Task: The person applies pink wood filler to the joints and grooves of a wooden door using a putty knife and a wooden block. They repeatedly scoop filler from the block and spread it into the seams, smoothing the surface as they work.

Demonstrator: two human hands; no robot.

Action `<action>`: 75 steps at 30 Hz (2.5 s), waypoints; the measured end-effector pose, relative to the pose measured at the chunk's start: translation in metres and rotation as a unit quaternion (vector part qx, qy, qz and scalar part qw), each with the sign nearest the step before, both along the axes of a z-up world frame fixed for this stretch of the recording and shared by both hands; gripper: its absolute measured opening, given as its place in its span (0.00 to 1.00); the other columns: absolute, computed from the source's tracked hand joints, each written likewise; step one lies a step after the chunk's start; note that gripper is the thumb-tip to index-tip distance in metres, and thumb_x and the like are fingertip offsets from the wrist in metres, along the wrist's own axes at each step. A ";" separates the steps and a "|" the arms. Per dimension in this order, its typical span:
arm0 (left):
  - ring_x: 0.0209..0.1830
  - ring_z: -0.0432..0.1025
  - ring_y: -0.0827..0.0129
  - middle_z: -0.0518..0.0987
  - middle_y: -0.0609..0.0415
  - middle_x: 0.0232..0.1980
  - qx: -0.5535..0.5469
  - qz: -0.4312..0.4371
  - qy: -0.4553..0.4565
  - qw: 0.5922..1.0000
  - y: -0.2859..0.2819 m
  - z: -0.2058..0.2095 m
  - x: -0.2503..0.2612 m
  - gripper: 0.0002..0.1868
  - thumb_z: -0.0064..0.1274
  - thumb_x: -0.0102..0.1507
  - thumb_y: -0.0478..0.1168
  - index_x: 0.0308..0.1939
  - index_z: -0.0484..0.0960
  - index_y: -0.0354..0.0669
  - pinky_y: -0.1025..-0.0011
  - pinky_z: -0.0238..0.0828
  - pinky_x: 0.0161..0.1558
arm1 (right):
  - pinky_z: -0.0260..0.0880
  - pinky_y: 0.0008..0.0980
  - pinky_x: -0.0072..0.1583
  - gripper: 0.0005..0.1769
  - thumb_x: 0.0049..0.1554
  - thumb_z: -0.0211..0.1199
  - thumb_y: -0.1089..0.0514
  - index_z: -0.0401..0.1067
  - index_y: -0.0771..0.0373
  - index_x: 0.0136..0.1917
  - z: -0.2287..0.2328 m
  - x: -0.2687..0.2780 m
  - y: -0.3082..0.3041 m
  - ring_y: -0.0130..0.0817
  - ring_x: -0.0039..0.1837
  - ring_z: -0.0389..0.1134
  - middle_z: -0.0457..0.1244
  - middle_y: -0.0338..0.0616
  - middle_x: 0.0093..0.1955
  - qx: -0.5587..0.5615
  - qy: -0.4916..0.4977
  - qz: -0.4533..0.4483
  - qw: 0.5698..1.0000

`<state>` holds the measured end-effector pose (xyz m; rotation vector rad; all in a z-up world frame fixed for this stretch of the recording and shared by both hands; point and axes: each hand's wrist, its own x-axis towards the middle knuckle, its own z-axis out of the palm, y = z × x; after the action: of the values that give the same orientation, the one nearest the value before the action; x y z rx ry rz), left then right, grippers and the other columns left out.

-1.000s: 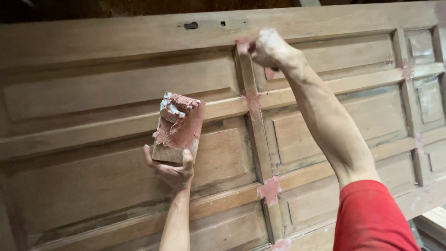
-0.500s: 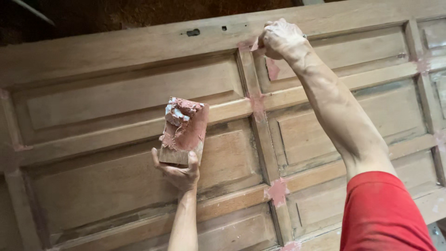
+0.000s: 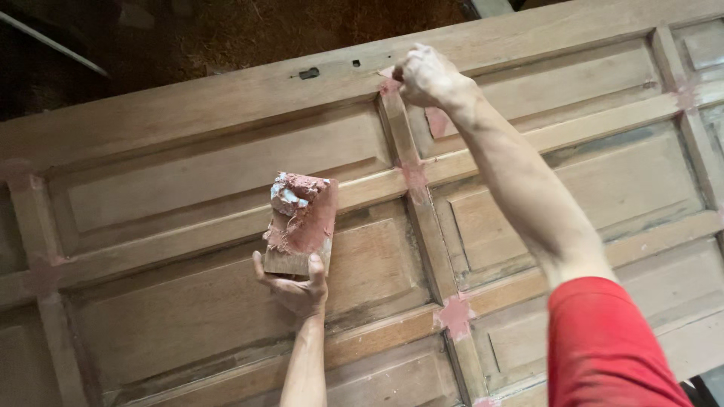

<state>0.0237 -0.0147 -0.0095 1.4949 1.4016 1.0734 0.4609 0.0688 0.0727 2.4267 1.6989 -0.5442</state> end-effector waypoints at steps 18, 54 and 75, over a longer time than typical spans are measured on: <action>0.67 0.70 0.43 0.69 0.29 0.68 0.030 0.011 -0.096 0.995 0.006 -0.009 0.008 0.38 0.49 0.70 0.49 0.76 0.54 0.30 0.54 0.67 0.67 | 0.74 0.33 0.50 0.14 0.58 0.65 0.69 0.74 0.62 0.58 0.007 -0.239 -0.132 0.38 0.51 0.72 0.67 0.49 0.53 0.318 0.348 -0.064 0.880; 0.48 0.79 0.42 0.81 0.37 0.54 -0.074 0.093 0.078 0.990 0.017 0.004 0.030 0.35 0.41 0.66 0.62 0.69 0.65 0.44 0.50 0.76 0.44 | 0.72 0.28 0.46 0.16 0.61 0.67 0.66 0.66 0.68 0.61 0.008 -0.241 -0.161 0.29 0.44 0.71 0.70 0.46 0.46 0.378 0.271 -0.085 0.881; 0.48 0.78 0.35 0.81 0.31 0.52 -0.063 0.079 0.096 0.990 0.018 0.014 0.030 0.36 0.40 0.68 0.63 0.71 0.63 0.43 0.46 0.74 0.46 | 0.77 0.37 0.50 0.17 0.55 0.65 0.70 0.76 0.60 0.58 0.022 -0.210 -0.142 0.41 0.51 0.74 0.70 0.49 0.52 0.313 0.290 0.069 0.902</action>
<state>0.0536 0.0030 0.0048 1.4447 1.7146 0.9362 0.2504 -0.0731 0.0942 2.6788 2.6115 -0.8821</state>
